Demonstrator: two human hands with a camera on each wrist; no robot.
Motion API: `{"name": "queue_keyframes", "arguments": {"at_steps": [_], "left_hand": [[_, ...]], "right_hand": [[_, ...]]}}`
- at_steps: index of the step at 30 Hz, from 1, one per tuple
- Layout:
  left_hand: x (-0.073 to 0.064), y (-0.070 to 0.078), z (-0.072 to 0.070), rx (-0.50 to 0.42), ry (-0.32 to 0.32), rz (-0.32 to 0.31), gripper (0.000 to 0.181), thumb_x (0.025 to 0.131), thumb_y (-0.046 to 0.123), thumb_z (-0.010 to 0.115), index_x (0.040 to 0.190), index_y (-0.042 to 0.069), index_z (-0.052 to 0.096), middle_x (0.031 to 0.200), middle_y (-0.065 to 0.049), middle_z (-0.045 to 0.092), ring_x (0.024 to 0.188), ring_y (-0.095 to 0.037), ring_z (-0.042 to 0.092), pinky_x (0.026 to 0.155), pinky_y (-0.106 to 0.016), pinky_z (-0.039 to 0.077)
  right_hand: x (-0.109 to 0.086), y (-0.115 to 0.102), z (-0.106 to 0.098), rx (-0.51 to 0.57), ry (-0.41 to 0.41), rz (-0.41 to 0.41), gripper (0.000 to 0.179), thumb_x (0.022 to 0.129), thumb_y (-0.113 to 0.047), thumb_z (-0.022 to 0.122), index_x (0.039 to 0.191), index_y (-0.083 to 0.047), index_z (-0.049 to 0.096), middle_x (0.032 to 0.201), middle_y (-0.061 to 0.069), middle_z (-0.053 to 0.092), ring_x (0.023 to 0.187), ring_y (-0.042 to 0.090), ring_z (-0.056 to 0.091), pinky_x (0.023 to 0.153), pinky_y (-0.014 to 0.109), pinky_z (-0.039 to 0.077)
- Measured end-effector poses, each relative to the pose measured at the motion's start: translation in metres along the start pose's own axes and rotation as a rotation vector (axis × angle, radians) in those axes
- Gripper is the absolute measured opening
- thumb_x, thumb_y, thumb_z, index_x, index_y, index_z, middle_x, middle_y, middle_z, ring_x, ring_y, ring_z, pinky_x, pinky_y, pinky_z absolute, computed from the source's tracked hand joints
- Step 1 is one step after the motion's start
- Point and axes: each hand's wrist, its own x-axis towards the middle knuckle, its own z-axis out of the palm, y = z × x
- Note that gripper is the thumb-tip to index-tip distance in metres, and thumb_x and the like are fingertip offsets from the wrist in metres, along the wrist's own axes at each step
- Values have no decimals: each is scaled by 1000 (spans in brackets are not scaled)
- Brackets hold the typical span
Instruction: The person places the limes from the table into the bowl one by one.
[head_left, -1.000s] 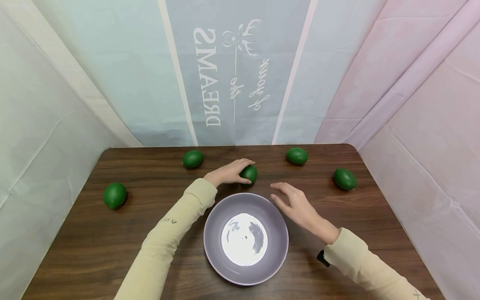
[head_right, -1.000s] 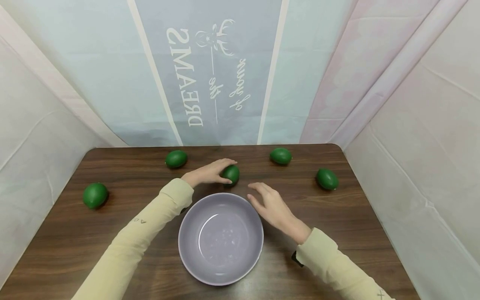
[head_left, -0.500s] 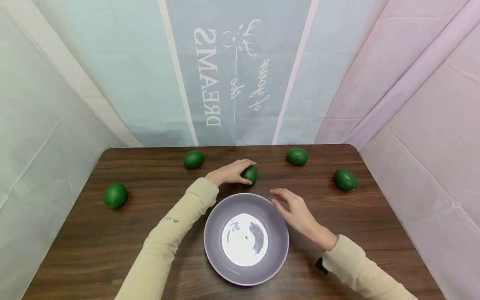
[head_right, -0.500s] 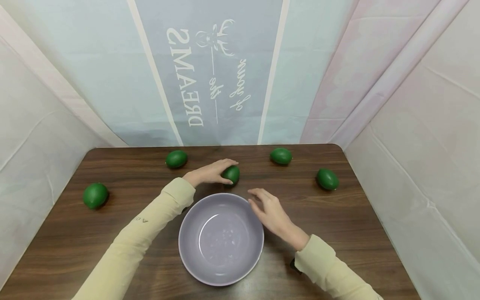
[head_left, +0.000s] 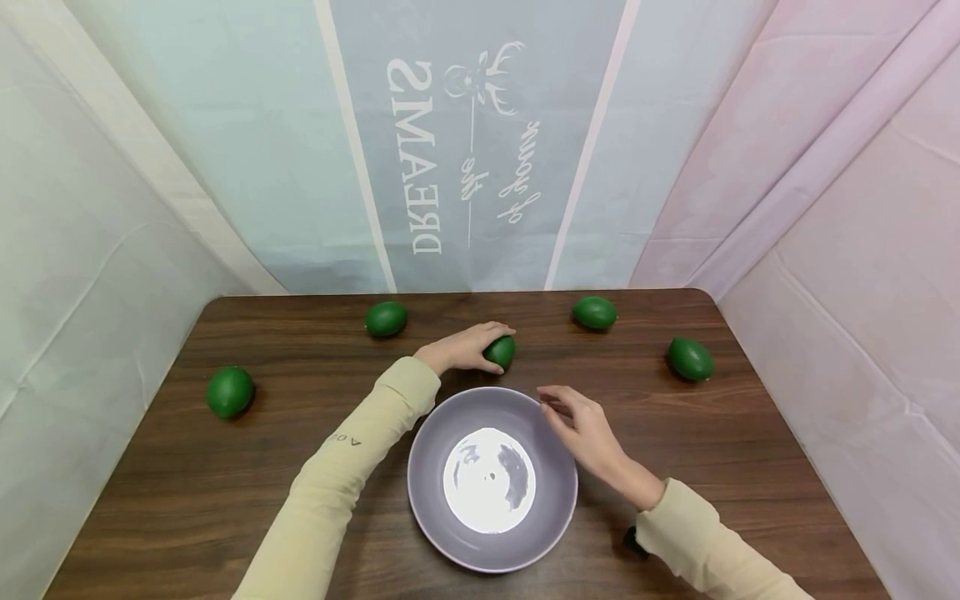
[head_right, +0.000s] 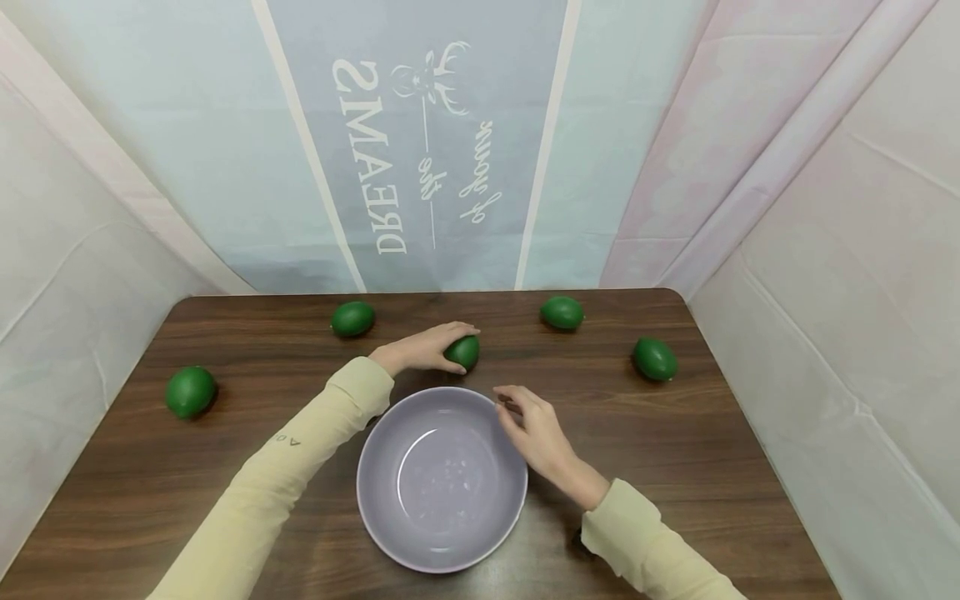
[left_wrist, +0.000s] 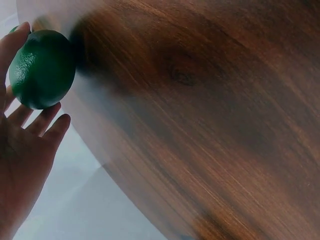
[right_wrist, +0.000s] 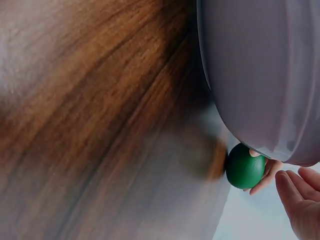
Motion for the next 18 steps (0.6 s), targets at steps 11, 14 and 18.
{"name": "queue_keyframes", "arguments": {"at_steps": [11,14,18], "left_hand": [[2,-1,4,-22,17,17,63,79,23,72,130,4,41,130,-10,42,114,-22,44,94,-34,39],[2,-1,4,-23,14,16,62,79,23,72,130,5,42,130,-10,42,114,-21,45,93,-34,40],[0,-1,5,-30,8,19,62,79,22,72,131,7,43,132,-10,40,114,-22,45,92,-34,41]], "right_hand": [[-4,2,3,28,27,21,23,83,3,60,106,6,61,103,17,63,89,25,64,75,29,52],[-5,1,4,32,28,40,23,83,2,60,106,5,62,104,14,64,89,24,64,75,28,52],[-6,2,5,27,33,36,23,84,2,59,106,4,63,105,13,64,89,22,64,75,28,52]]}}
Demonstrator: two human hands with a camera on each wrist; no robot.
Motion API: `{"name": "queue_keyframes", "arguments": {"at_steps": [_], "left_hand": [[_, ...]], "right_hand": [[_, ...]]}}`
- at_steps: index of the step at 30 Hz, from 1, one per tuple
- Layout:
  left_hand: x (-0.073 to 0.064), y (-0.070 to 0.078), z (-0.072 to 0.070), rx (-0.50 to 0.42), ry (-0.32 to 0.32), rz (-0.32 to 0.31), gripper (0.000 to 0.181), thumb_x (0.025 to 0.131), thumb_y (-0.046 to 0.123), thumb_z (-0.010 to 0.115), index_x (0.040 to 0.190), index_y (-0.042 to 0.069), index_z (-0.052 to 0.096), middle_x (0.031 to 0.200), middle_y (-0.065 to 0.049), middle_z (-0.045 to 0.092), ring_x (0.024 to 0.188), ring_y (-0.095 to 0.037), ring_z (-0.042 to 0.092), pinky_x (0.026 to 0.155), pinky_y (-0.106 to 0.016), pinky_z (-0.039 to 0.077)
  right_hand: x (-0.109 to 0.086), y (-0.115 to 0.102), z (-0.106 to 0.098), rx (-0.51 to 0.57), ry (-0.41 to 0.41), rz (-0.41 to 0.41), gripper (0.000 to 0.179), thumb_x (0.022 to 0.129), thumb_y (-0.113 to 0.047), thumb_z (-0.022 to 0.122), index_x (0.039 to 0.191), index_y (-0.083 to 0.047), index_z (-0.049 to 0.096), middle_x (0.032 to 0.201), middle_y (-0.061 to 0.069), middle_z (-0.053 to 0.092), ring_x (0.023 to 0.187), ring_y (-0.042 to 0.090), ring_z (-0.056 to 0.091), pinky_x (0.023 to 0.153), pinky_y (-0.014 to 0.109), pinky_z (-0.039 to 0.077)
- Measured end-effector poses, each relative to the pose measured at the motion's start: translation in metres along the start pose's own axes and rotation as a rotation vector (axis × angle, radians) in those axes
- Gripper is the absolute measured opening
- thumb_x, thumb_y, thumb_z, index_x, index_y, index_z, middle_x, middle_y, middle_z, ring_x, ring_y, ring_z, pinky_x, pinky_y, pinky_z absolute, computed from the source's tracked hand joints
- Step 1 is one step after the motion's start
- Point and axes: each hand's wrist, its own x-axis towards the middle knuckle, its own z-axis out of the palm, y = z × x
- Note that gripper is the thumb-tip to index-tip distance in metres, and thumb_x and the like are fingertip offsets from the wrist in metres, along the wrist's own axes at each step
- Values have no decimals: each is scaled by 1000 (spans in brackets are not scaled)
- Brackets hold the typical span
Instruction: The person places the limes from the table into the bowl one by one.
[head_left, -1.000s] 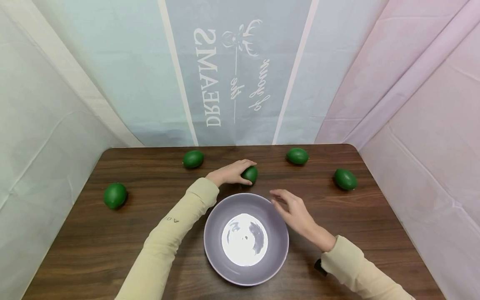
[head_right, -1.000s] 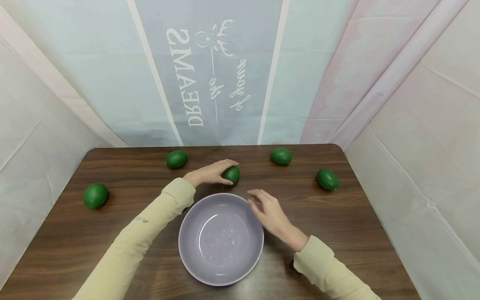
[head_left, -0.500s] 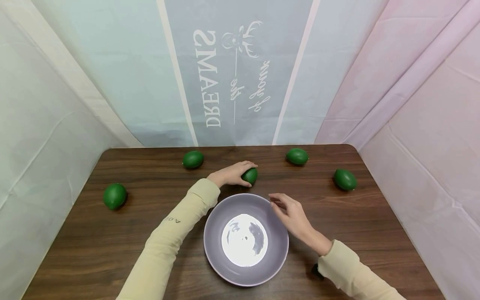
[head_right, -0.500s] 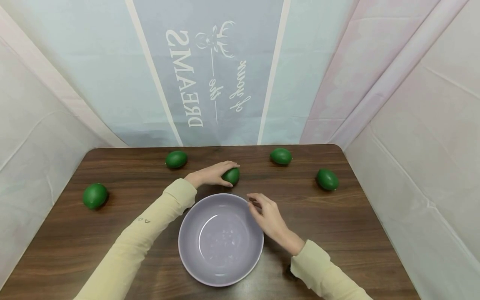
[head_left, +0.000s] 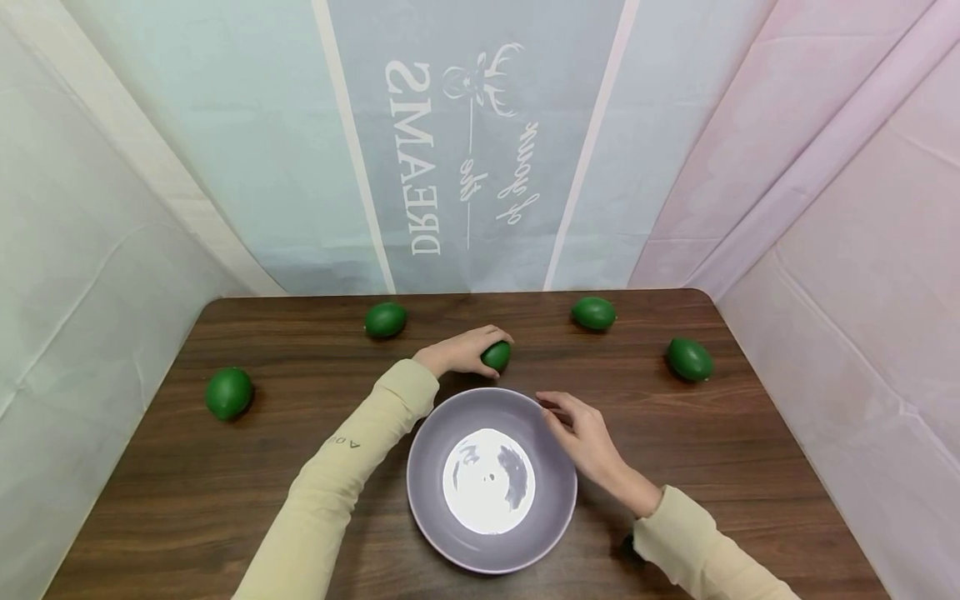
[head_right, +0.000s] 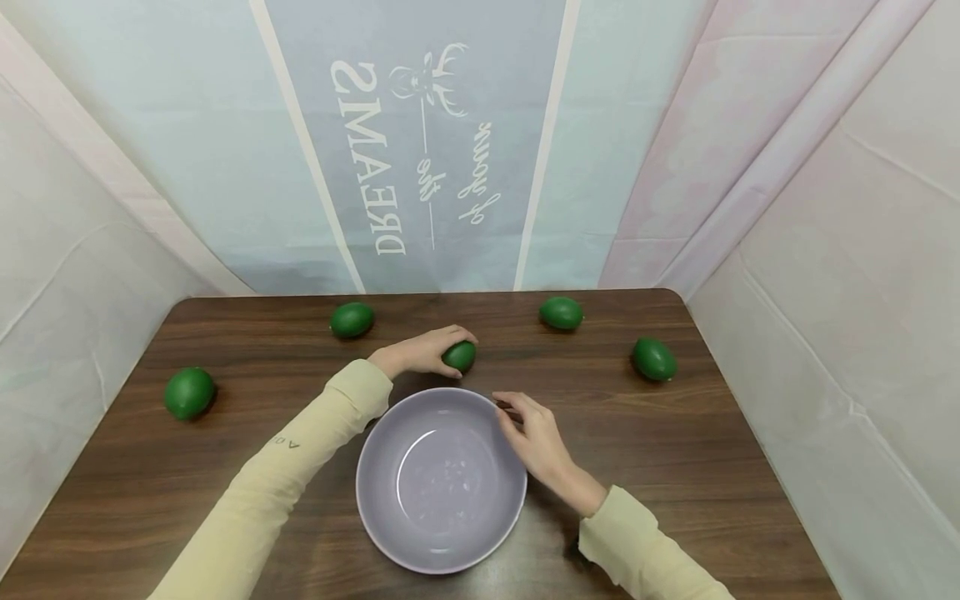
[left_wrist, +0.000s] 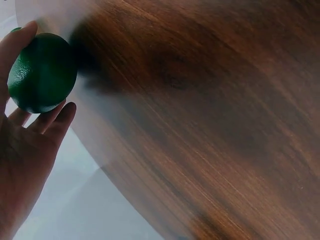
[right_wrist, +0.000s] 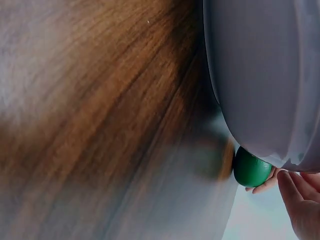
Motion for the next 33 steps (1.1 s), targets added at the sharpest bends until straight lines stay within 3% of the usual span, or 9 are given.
{"name": "queue_keyframes", "arguments": {"at_steps": [9,20,33], "left_hand": [[-5,2,1,-13,19,7,64,76,20,74,130,5,44,130,-11,41,113,-23,46,92,-35,41],[-5,2,1,-5,20,-5,61,76,20,74,128,6,45,127,-11,43,110,-23,48,90,-35,42],[-9,-1,-3,4,46,-10,61,76,20,75,128,6,46,128,-11,43,110,-24,48,90,-36,43]], "right_hand": [[-4,2,5,-51,74,-49,22,84,1,59,105,-2,66,103,8,66,88,18,64,72,27,53],[-6,3,8,-100,134,-80,22,83,1,60,102,-5,69,98,4,68,86,12,62,70,9,45],[-8,5,8,-97,152,-87,25,82,2,60,103,-7,70,98,2,68,89,15,63,73,7,43]]}}
